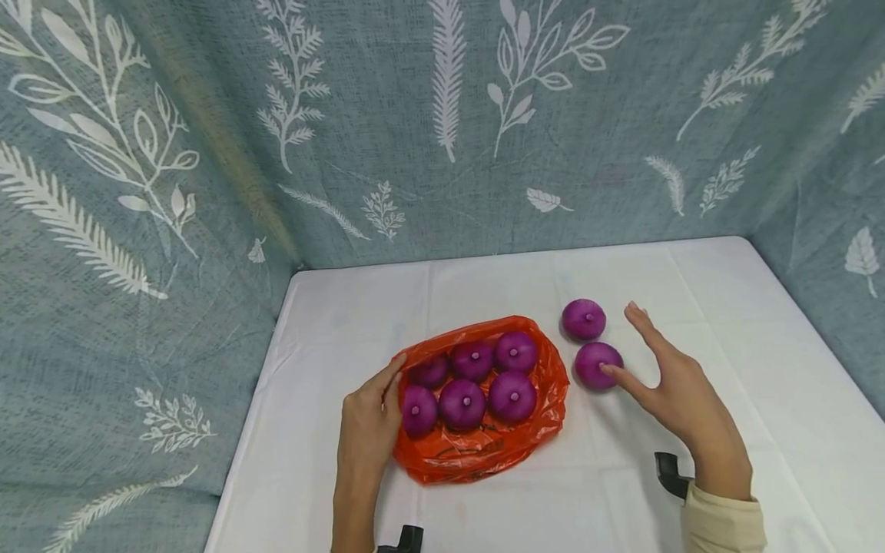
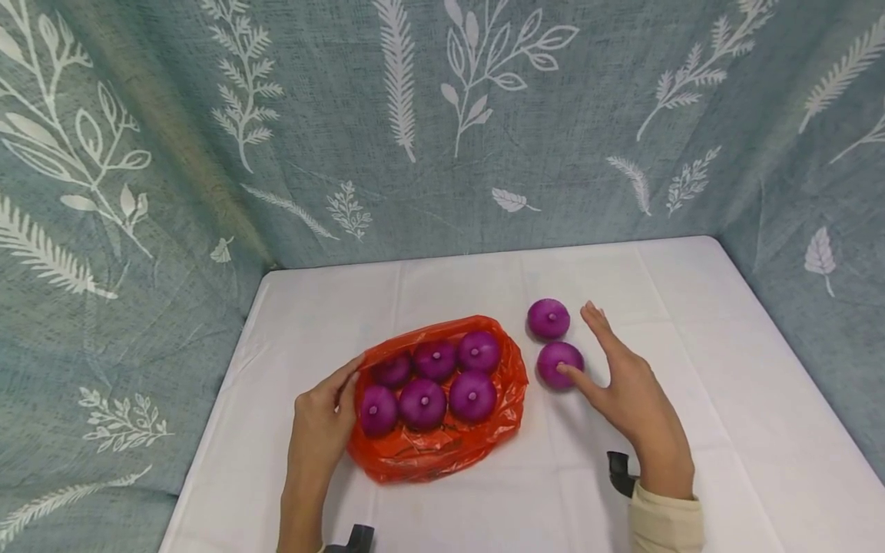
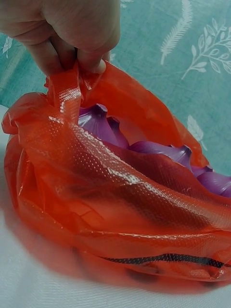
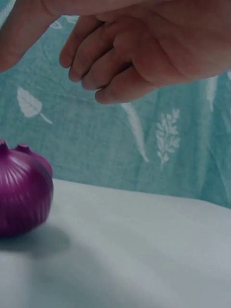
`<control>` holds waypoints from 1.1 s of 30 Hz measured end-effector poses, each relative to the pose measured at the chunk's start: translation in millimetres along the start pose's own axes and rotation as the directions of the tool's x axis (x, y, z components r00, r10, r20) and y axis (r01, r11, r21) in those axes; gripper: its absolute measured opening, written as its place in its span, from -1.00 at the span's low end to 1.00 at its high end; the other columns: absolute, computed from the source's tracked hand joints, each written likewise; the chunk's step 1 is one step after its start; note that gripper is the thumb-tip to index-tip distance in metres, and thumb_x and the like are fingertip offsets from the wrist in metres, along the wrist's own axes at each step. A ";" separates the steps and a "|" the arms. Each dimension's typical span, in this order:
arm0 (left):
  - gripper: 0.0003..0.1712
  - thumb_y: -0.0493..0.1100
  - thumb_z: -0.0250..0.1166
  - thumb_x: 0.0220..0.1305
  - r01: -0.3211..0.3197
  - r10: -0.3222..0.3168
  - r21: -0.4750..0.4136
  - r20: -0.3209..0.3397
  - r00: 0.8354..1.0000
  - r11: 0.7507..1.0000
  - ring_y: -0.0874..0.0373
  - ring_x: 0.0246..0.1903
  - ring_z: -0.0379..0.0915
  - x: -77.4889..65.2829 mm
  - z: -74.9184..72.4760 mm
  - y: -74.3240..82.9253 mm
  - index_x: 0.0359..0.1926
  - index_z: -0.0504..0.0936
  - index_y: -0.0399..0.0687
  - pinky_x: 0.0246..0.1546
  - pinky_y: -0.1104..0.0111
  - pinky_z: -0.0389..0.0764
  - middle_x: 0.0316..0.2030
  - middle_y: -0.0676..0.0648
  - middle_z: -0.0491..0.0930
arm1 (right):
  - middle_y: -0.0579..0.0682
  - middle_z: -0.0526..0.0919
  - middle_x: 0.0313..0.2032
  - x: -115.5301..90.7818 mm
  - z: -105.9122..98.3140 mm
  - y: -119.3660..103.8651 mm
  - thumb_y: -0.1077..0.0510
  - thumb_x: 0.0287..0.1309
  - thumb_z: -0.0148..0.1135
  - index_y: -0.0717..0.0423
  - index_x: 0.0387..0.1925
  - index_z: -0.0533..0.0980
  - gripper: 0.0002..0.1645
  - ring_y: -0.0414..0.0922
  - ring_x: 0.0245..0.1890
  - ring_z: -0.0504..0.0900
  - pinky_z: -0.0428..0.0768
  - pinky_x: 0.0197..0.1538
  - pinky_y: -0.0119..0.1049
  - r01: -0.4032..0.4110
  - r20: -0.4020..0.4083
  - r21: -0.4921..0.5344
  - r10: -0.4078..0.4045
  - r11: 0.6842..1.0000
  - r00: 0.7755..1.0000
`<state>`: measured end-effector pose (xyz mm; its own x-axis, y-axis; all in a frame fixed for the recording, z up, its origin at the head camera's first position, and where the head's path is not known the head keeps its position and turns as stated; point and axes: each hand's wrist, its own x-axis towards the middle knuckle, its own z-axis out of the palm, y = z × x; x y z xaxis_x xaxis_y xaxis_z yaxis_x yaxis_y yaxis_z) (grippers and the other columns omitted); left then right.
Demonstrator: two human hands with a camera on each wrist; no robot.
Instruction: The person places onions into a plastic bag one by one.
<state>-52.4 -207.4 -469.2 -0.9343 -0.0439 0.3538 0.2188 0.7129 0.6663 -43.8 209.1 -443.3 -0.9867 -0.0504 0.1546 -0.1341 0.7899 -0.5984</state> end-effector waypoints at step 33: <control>-0.57 -0.34 0.33 0.47 -0.011 0.011 -0.016 -0.016 1.000 1.000 -0.06 0.12 0.71 -1.7 0.2 -2.6 0.31 0.70 -0.08 0.12 0.07 0.70 0.13 -0.19 0.74 | 0.32 0.17 0.60 -3.2 30.1 24.3 -0.21 0.21 0.54 -0.16 0.72 -0.04 0.28 0.49 0.47 0.27 0.37 0.32 0.51 -0.147 0.188 -0.030 0.150 0.989 0.971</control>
<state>-51.5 -209.0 -471.7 -0.9272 -0.0471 0.3716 0.2340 0.7019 0.6728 -46.7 210.1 -482.0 -0.9952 -0.0454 -0.0868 0.0148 0.8065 -0.5910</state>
